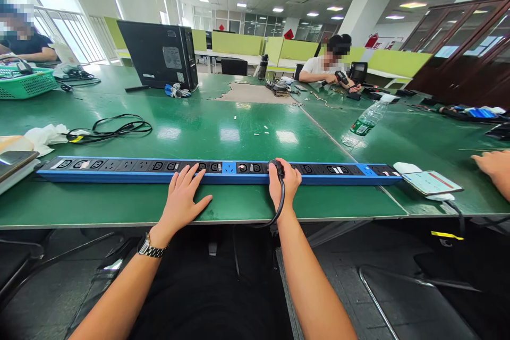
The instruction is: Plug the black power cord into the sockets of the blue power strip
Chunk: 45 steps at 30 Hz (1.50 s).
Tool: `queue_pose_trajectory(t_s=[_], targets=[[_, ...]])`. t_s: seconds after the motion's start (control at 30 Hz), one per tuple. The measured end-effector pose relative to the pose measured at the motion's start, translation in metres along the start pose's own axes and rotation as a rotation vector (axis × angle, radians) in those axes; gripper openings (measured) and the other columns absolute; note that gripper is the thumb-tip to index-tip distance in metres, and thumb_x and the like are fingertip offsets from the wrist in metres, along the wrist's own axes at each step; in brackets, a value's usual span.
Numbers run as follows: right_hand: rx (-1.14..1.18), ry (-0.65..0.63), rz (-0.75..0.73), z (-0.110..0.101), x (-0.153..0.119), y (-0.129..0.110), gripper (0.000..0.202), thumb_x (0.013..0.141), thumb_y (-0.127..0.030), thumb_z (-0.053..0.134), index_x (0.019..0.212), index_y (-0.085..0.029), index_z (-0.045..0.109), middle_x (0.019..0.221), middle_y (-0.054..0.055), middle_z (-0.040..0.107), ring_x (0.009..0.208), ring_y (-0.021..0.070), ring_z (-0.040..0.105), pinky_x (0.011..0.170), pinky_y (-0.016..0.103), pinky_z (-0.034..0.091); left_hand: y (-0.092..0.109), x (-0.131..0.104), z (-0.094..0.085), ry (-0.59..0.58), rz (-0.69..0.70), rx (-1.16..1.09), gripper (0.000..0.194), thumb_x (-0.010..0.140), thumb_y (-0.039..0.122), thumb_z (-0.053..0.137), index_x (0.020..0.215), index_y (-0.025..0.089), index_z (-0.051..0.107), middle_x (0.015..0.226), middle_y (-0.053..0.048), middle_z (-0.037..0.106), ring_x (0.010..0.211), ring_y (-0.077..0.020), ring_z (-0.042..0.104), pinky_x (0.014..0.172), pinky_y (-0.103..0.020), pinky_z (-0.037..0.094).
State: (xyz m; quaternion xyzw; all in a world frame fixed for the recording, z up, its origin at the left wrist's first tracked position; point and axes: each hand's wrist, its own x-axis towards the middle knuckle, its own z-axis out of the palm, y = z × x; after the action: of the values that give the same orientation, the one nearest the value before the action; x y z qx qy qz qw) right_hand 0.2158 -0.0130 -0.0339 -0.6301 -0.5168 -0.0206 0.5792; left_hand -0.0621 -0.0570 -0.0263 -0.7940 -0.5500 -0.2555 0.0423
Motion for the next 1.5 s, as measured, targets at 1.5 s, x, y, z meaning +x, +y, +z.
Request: queue_pose_trajectory(t_s=[1.5], targets=[[-0.278, -0.394, -0.314, 0.029, -0.031, -0.05, 0.074, 0.081, -0.049, 0.062, 0.145, -0.02, 0.039, 0.134, 0.012, 0.058, 0.122, 0.0292, 0.05, 0.109, 0.05, 0.026, 0.016, 0.023, -0.009, 0.041, -0.125, -0.029, 0.059, 0.085, 0.042, 0.063, 0.137, 0.018, 0.05, 0.139, -0.014, 0.055, 0.128, -0.0323, 0.046, 0.107, -0.05, 0.033]])
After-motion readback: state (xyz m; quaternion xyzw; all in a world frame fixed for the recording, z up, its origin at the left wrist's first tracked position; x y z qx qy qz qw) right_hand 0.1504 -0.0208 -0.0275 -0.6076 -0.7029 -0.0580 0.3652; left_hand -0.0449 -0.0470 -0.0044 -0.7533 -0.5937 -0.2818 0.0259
